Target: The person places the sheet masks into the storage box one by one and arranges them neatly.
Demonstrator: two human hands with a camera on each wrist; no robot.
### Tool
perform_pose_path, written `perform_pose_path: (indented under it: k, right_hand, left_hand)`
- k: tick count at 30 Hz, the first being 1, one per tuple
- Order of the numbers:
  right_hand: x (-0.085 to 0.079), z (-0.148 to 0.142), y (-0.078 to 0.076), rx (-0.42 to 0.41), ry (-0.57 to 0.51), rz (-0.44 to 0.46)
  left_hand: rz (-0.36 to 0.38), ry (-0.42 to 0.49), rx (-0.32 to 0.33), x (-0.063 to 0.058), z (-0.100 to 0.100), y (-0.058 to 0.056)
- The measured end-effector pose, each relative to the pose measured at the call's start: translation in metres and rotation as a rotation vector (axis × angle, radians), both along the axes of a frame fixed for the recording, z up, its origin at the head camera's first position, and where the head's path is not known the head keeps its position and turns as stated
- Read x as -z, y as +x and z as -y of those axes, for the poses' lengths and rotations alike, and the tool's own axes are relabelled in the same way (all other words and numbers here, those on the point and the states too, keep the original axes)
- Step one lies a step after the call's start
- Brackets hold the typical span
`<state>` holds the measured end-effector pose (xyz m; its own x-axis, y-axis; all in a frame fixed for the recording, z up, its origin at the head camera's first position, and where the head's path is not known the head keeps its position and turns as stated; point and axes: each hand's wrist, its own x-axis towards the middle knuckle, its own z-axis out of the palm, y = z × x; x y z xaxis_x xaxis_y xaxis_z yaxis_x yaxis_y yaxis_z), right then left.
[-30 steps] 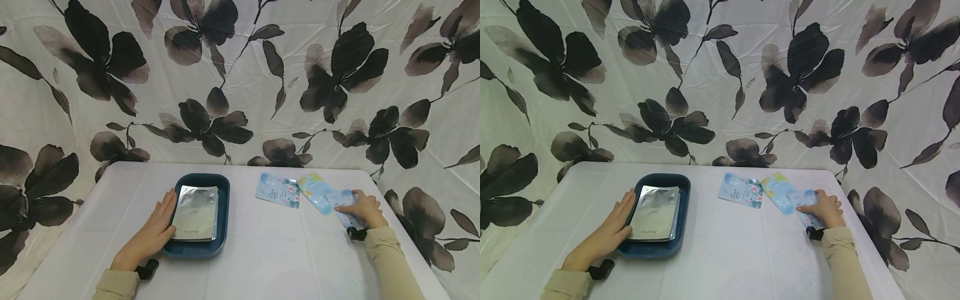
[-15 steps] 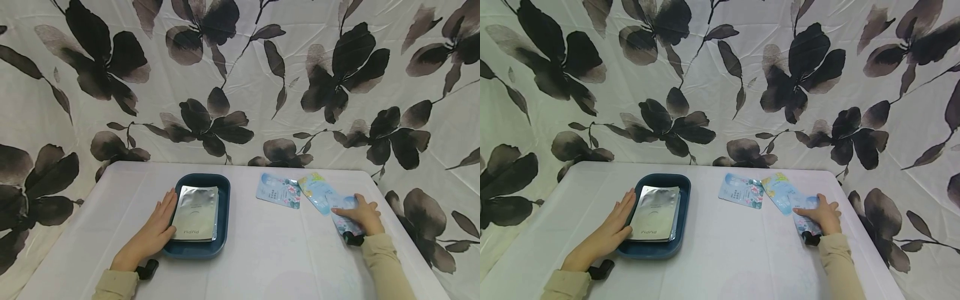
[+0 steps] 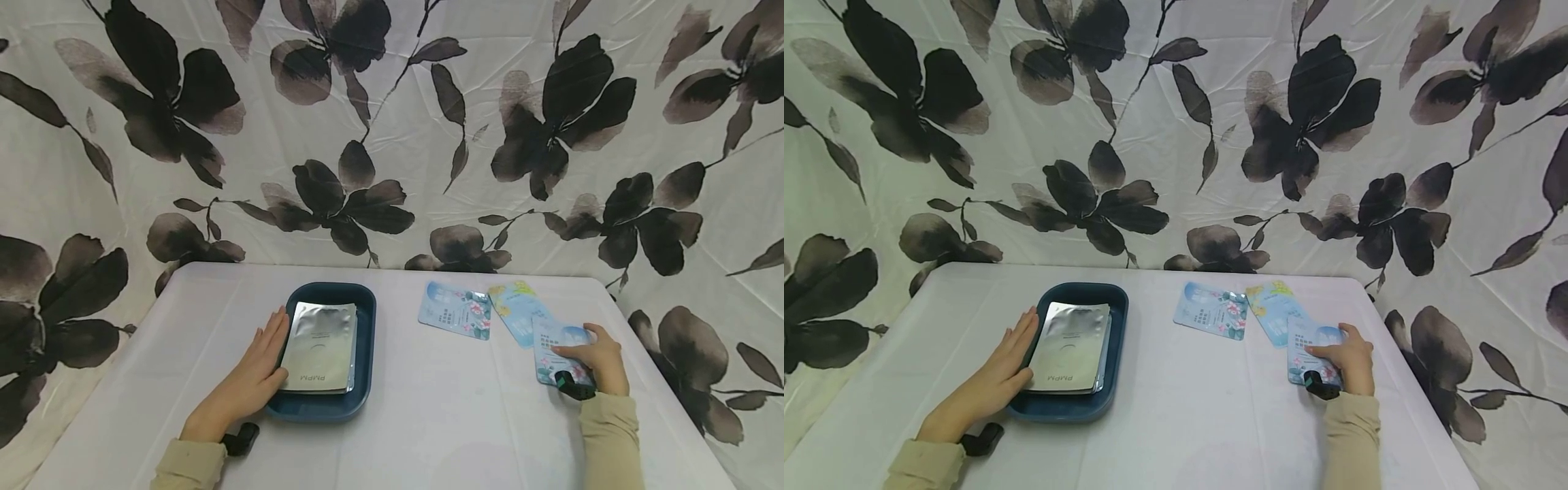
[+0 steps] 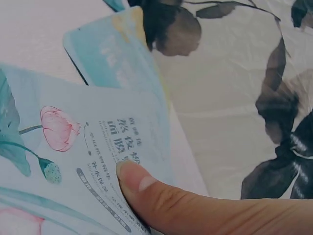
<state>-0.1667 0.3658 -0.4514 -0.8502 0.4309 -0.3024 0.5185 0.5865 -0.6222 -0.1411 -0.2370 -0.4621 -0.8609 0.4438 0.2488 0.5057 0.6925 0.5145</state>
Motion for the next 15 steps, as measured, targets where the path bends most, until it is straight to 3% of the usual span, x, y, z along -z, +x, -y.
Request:
perform_pose_path:
  k: [8,15]
  right_hand:
    - [0.003,0.003,0.011,0.102,-0.088,-0.06]
    - [0.007,-0.002,0.021,0.091,-0.217,-0.106]
  left_hand:
    - [-0.001,0.001,0.002,0.001,-0.002,0.001]
    - [-0.024,0.017,0.017,0.002,0.0,0.002]
